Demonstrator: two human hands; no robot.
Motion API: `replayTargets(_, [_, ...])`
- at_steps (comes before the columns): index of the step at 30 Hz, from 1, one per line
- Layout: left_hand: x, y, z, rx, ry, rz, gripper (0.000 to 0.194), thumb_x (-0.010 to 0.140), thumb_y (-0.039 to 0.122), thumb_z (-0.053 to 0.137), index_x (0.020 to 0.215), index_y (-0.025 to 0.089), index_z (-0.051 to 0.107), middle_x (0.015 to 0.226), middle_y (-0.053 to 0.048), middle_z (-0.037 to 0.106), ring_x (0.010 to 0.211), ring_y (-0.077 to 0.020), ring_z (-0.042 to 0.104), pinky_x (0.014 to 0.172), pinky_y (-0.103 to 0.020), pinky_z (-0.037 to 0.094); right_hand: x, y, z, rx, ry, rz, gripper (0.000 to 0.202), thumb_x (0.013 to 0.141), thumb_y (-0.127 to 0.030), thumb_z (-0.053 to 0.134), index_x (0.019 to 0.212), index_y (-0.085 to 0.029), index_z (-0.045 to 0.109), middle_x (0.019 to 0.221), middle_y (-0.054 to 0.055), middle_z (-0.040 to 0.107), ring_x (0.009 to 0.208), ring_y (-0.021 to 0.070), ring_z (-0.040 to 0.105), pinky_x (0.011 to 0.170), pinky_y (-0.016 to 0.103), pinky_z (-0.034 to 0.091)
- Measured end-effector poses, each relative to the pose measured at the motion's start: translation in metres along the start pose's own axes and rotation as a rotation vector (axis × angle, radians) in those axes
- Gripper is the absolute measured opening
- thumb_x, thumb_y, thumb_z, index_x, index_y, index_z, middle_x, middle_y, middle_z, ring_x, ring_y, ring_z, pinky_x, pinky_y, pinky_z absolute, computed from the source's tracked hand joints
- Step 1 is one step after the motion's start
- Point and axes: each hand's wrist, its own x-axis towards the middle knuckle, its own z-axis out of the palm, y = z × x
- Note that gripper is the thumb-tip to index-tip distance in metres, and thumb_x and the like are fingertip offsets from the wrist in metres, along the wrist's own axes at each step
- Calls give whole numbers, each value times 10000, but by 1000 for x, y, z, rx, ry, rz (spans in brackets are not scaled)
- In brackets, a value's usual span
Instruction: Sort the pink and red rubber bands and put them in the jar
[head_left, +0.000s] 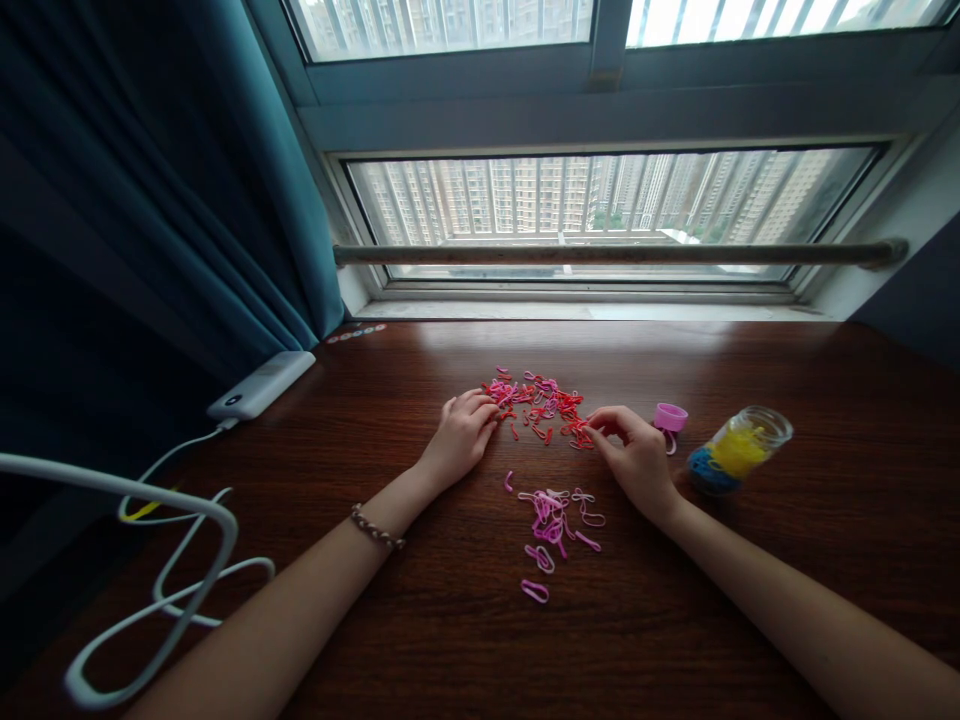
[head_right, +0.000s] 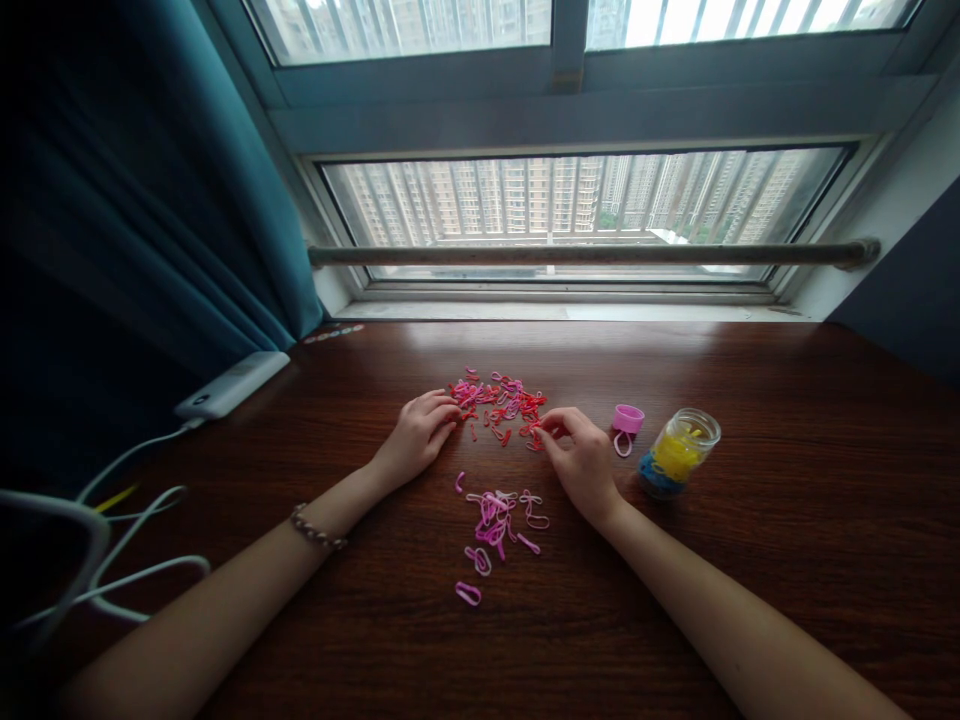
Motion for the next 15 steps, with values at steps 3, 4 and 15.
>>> replayTargets(3, [-1,0,3,30,-49,-11,280,852,224,405,1097,236,540,1199,-60,537,1210,-258,352,975,-516,252,-3,-6,1,11,-32,-67,78,805,-254,561,803,-183,595,780,39,609,657,152,565,620,282,474])
replayTargets(4, [-1,-1,4,34,-57,-20,293,855,228,400,1116,237,532,1210,-63,531,1215,-263,347,972,-528,248,-4,-8,1,12,-44,-107,70,810,-245,554,798,-188,592,792,41,609,669,151,568,634,281,477])
replayTargets(15, [1,-6,0,-154,167,-33,207,829,208,458,973,184,606,1029,-78,604,1002,-201,536,904,-373,422,-7,-11,1,24,-72,-195,121,841,-208,497,874,-207,614,869,58,629,805,178,596,726,299,484])
